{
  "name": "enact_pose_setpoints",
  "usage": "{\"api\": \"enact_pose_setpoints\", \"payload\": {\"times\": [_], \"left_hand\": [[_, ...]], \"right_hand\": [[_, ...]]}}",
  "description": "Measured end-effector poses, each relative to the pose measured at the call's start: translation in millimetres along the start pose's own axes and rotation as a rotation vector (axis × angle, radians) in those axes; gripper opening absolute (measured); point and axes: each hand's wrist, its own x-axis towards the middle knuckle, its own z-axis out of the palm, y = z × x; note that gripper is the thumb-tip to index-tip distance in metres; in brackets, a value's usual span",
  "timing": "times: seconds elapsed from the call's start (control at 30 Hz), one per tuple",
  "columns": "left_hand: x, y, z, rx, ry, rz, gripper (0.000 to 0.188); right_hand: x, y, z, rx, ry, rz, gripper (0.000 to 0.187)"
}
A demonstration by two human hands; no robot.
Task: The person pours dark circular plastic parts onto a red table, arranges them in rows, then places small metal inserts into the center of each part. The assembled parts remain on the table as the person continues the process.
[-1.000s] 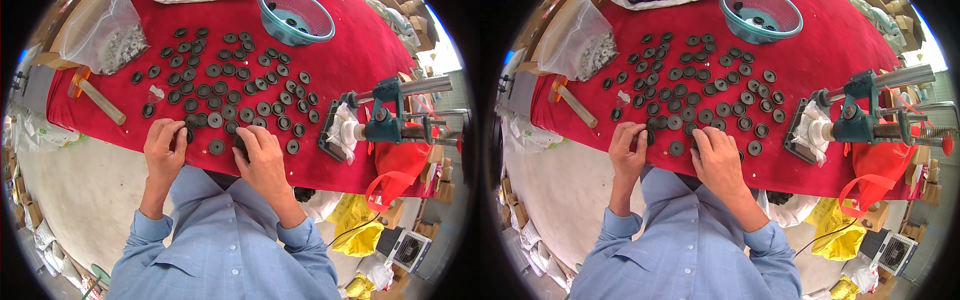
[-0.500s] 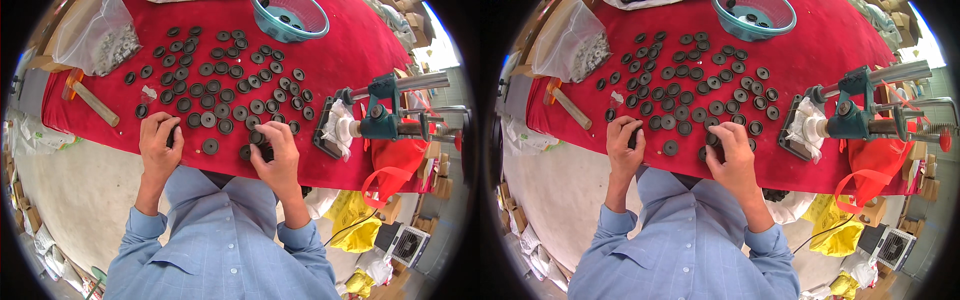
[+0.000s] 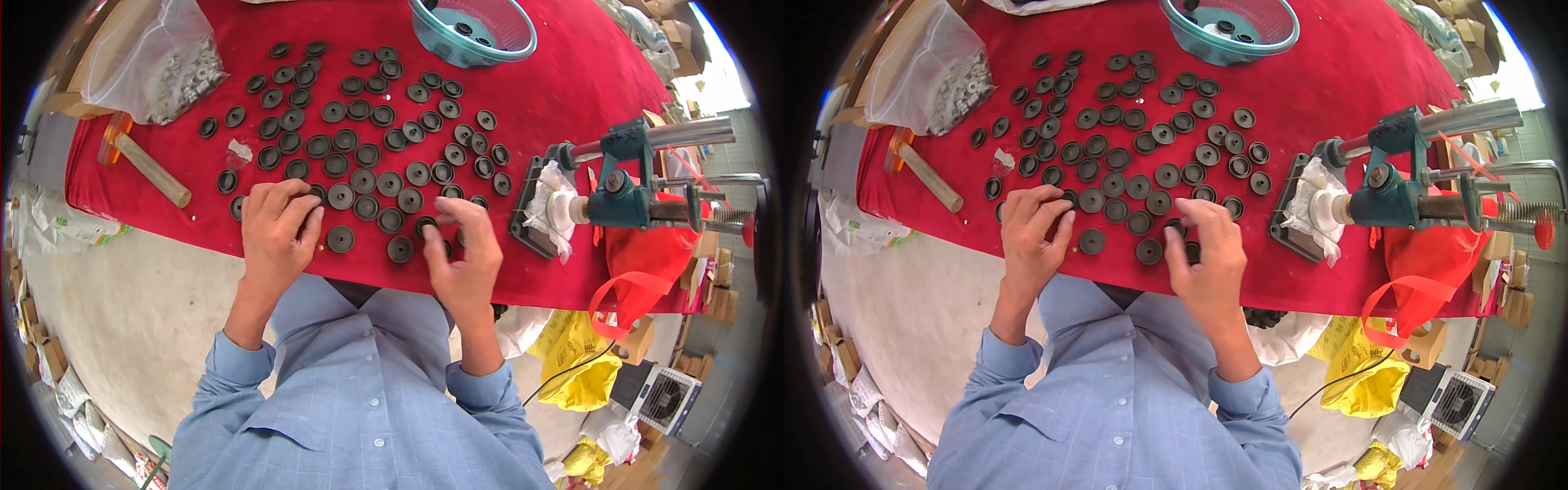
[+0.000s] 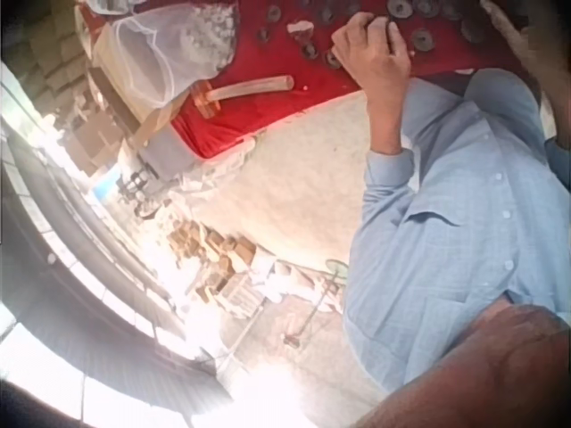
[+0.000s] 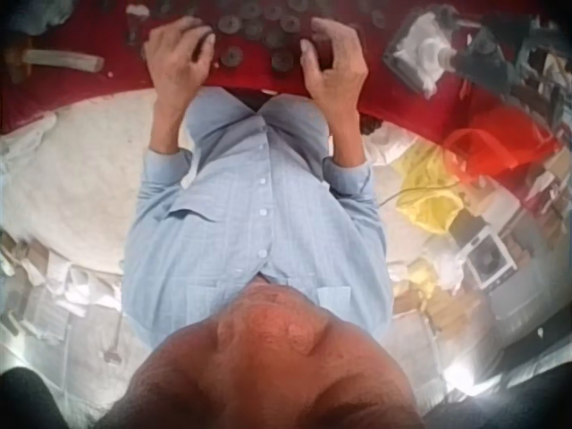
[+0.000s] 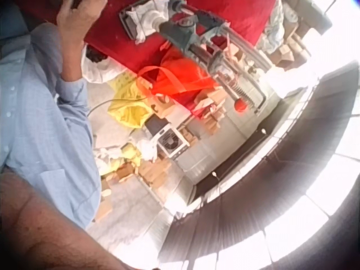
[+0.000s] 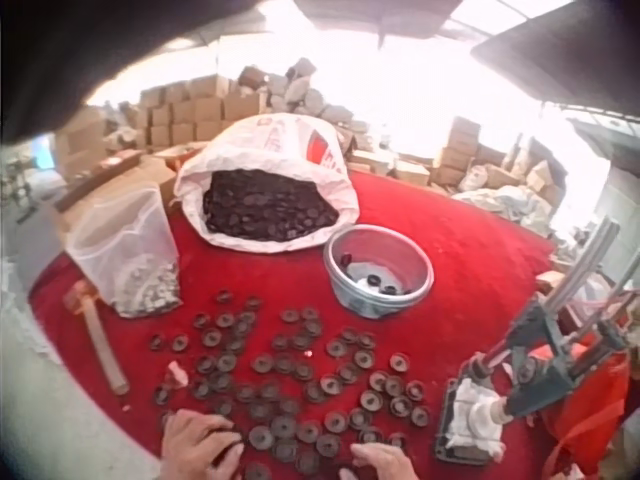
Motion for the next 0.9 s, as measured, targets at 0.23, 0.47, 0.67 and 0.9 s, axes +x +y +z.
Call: {"api": "enact_pose_setpoints", "payload": {"times": [0.23,0.47,0.67,0.9], "left_hand": [[0.4,0.6,-6.6,-0.038,0.082,-0.034,0.024],[-25.9,20.6,-11.2,-0.173,0.14,-0.018,0.025],[-59.1,67.0,-8.4,-0.411,0.01,-0.043,0.027],[-66.7,69.3,-5.8,-0.437,-0.075,-0.052,0.028]], "right_hand": [[-18.3,28.3,-46.6,0.163,0.312,0.228,0.034],[-34.0,16.2,-59.2,-0.069,0.114,0.177,0.037],[-35.7,16.2,-25.4,-0.315,-0.087,-0.008,0.044],[-27.5,12.3,-18.5,-0.098,-0.145,0.083,0.045]]}}
